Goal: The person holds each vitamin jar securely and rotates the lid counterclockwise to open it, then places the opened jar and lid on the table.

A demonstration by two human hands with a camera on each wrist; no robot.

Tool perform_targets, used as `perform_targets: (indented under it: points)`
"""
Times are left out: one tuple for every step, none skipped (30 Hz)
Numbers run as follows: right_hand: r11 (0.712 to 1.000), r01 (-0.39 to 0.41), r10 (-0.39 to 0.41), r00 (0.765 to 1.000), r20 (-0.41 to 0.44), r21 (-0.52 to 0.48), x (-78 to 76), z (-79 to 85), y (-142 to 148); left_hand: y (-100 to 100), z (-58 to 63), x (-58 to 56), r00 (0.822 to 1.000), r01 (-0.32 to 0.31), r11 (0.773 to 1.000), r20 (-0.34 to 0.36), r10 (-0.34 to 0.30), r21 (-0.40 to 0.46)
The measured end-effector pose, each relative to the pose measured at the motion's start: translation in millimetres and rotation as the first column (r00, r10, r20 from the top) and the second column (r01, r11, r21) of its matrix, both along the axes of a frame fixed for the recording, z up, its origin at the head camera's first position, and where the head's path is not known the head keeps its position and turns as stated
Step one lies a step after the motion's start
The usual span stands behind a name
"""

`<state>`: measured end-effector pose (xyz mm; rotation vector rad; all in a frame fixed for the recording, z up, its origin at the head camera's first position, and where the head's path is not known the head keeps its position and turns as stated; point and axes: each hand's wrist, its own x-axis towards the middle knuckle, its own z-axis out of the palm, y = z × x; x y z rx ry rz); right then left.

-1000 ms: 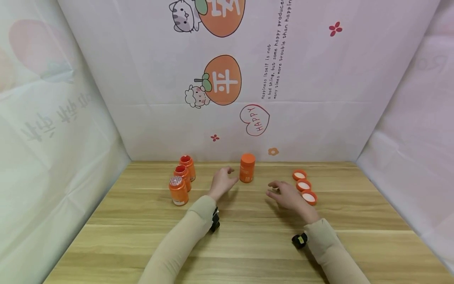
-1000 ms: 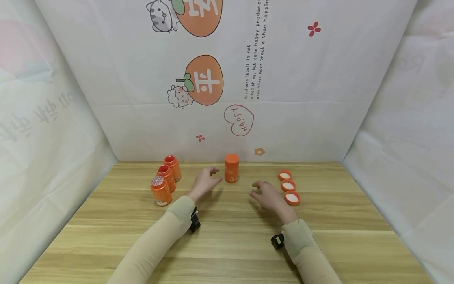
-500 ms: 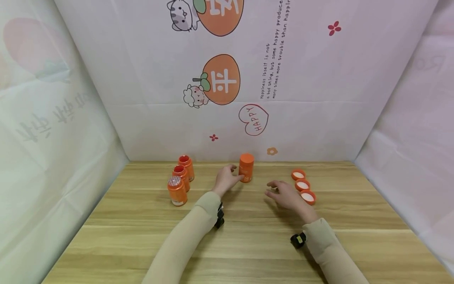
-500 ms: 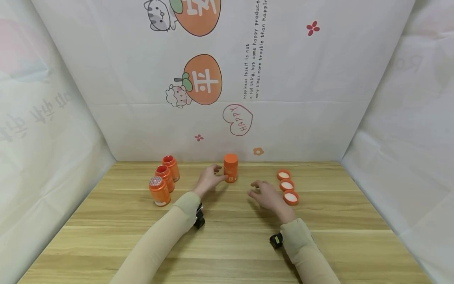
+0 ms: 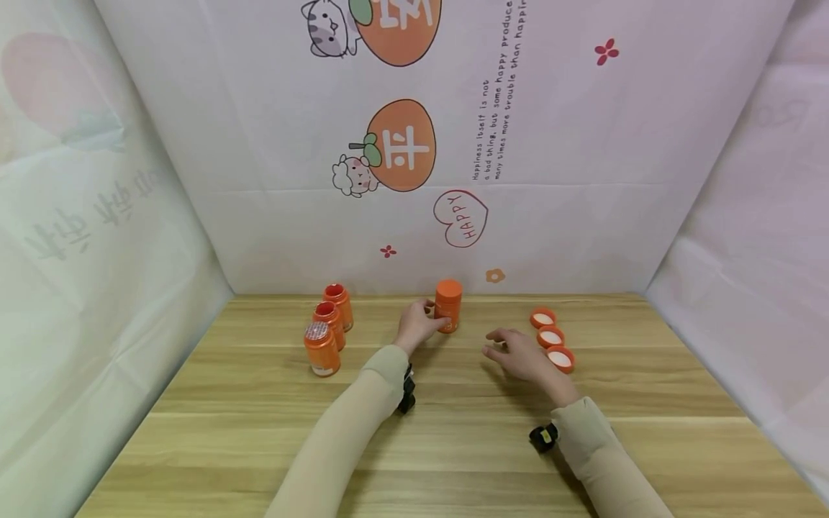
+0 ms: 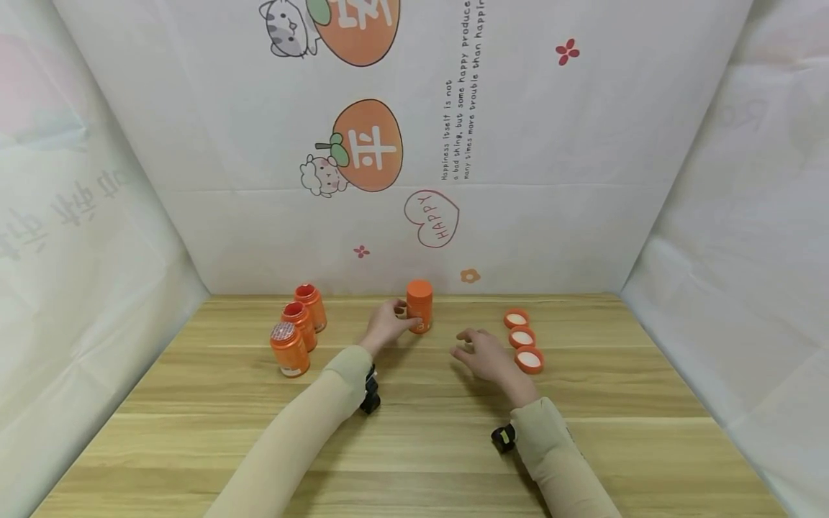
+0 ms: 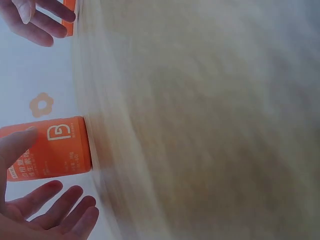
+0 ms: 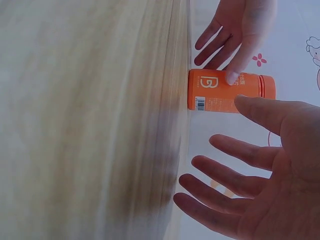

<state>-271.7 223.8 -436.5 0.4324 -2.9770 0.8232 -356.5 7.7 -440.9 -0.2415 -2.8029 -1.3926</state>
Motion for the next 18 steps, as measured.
perform_targets:
  points:
    - [1.0, 0.001, -0.001, 1.0, 0.004, -0.004, 0.4, 0.1, -0.1, 0.4, -0.5, -0.5, 1.0, -0.003, 1.0, 0.003, 0.003, 0.01]
    - [1.0, -0.001, 0.001, 1.0, 0.004, -0.003, 1.0, 0.3, 0.0, 0.8, -1.2, -1.0, 1.0, -0.005, 1.0, 0.007, 0.005, 0.019]
    - [1.0, 0.004, -0.004, 1.0, 0.012, -0.01, 1.6, 0.6, -0.2, 1.2, -1.8, -1.6, 1.0, -0.006, 1.0, 0.011, 0.006, 0.026]
    - [1.0, 0.006, -0.006, 1.0, 0.016, -0.01, 1.9, 0.8, -0.2, 1.6, -2.6, -2.2, 1.0, -0.002, 1.0, 0.012, 0.001, 0.031]
    - [1.0, 0.01, -0.01, 1.0, 0.02, -0.012, 2.3, 1.2, -0.2, 2.0, -3.1, -2.6, 1.0, 0.005, 0.999, 0.012, -0.006, 0.039]
    - [1.0, 0.01, -0.01, 1.0, 0.023, -0.014, 2.4, 1.6, -0.2, 2.5, -3.4, -2.7, 1.0, 0.014, 0.999, 0.015, -0.015, 0.052]
    - [1.0, 0.013, -0.013, 1.0, 0.025, -0.014, 2.4, 1.7, -0.1, 3.0, -3.6, -3.0, 0.999, 0.026, 0.998, 0.016, -0.028, 0.063]
    - [1.0, 0.009, -0.009, 1.0, 0.02, -0.01, 2.4, 1.7, 0.0, 3.4, -3.8, -3.0, 0.999, 0.039, 0.996, 0.015, -0.04, 0.076]
    - [1.0, 0.012, -0.012, 1.0, 0.023, -0.011, 2.2, 1.5, -0.1, 3.9, -3.9, -2.9, 0.999, 0.049, 0.995, 0.011, -0.051, 0.085]
    - [1.0, 0.011, -0.011, 1.0, 0.021, -0.01, 2.0, 1.3, 0.1, 4.2, -3.7, -2.9, 0.998, 0.059, 0.994, 0.01, -0.06, 0.097]
    - [1.0, 0.007, -0.007, 1.0, 0.016, -0.007, 2.0, 1.3, 0.2, 4.5, -3.8, -2.8, 0.998, 0.064, 0.992, 0.01, -0.065, 0.105]
    - [1.0, 0.005, -0.005, 1.0, 0.014, -0.005, 2.0, 1.2, 0.1, 4.8, -3.5, -2.4, 0.998, 0.065, 0.993, -0.001, -0.066, 0.101]
    - [1.0, 0.008, -0.008, 1.0, 0.017, -0.008, 1.9, 1.1, 0.1, 4.9, -3.5, -2.4, 0.998, 0.066, 0.993, -0.004, -0.066, 0.103]
    - [1.0, 0.01, -0.009, 1.0, 0.019, -0.008, 1.8, 1.0, -0.2, 5.0, -3.3, -2.0, 0.998, 0.064, 0.992, -0.004, -0.064, 0.105]
    - [1.0, 0.017, -0.017, 1.0, 0.026, -0.011, 1.6, 1.0, -0.4, 4.9, -3.8, -2.8, 0.998, 0.061, 0.993, -0.004, -0.061, 0.106]
    - [1.0, 0.016, -0.015, 1.0, 0.026, -0.011, 1.7, 1.2, -0.5, 5.0, -3.8, -2.8, 0.998, 0.057, 0.992, 0.0, -0.057, 0.11]
    - [1.0, 0.016, -0.016, 0.999, 0.028, -0.011, 1.6, 1.1, -0.4, 5.2, -4.4, -3.4, 0.999, 0.052, 0.993, 0.001, -0.052, 0.111]
    - [1.0, 0.018, -0.017, 0.999, 0.03, -0.012, 1.4, 1.1, -0.4, 5.3, -4.5, -3.8, 0.999, 0.046, 0.993, 0.002, -0.046, 0.112]
